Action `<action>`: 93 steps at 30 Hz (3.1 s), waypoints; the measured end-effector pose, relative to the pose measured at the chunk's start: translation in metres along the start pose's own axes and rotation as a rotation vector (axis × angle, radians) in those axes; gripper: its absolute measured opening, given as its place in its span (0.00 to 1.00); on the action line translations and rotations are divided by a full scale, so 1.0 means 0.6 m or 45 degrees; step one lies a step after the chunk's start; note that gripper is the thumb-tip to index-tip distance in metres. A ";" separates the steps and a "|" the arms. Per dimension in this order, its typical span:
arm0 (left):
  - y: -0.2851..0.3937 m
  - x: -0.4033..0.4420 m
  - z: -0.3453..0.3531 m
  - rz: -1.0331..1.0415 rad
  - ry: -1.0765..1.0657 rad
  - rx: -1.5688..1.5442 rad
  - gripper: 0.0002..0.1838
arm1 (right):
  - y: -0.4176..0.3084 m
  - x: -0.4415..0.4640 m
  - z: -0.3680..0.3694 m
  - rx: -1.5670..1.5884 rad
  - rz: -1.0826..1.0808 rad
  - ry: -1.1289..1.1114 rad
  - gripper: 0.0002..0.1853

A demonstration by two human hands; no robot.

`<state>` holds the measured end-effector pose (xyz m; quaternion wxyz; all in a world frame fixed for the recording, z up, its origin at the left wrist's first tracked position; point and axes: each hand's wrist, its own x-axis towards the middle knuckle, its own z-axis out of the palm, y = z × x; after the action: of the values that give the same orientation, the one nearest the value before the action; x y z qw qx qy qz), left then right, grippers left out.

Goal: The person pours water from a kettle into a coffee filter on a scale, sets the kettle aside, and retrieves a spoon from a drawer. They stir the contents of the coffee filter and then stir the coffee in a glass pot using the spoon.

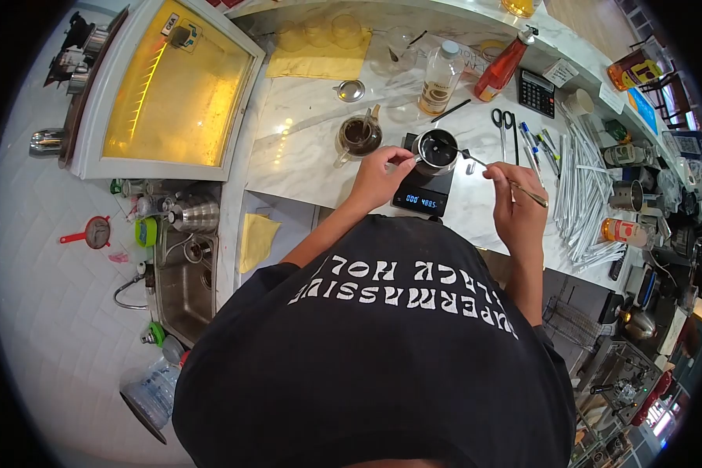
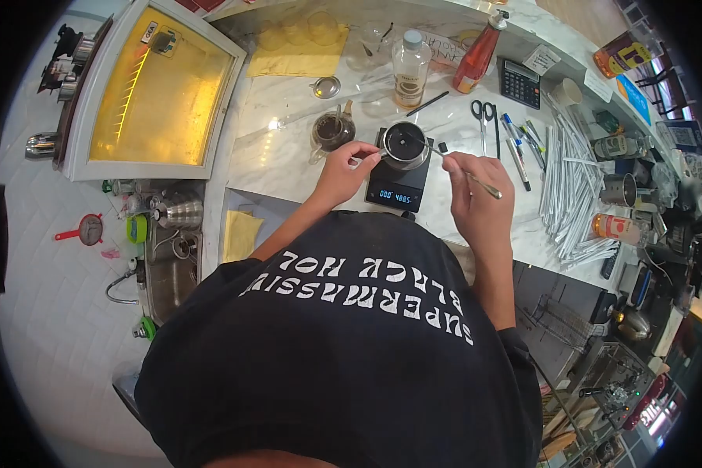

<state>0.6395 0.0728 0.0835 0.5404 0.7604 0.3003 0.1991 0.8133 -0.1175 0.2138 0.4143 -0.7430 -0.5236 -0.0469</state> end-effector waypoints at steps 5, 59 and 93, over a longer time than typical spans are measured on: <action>0.001 -0.002 -0.004 0.009 -0.006 -0.019 0.13 | 0.005 -0.003 -0.017 -0.006 0.015 -0.046 0.02; 0.013 -0.061 0.017 0.000 -0.032 -0.061 0.27 | -0.016 -0.044 -0.006 -0.088 0.102 0.062 0.05; 0.005 -0.055 0.002 0.015 -0.054 -0.080 0.25 | -0.028 -0.052 0.012 -0.077 0.114 0.142 0.03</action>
<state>0.6166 0.0488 0.0867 0.5690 0.7489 0.2780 0.1953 0.7833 -0.1339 0.2031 0.4218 -0.7740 -0.4644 -0.0854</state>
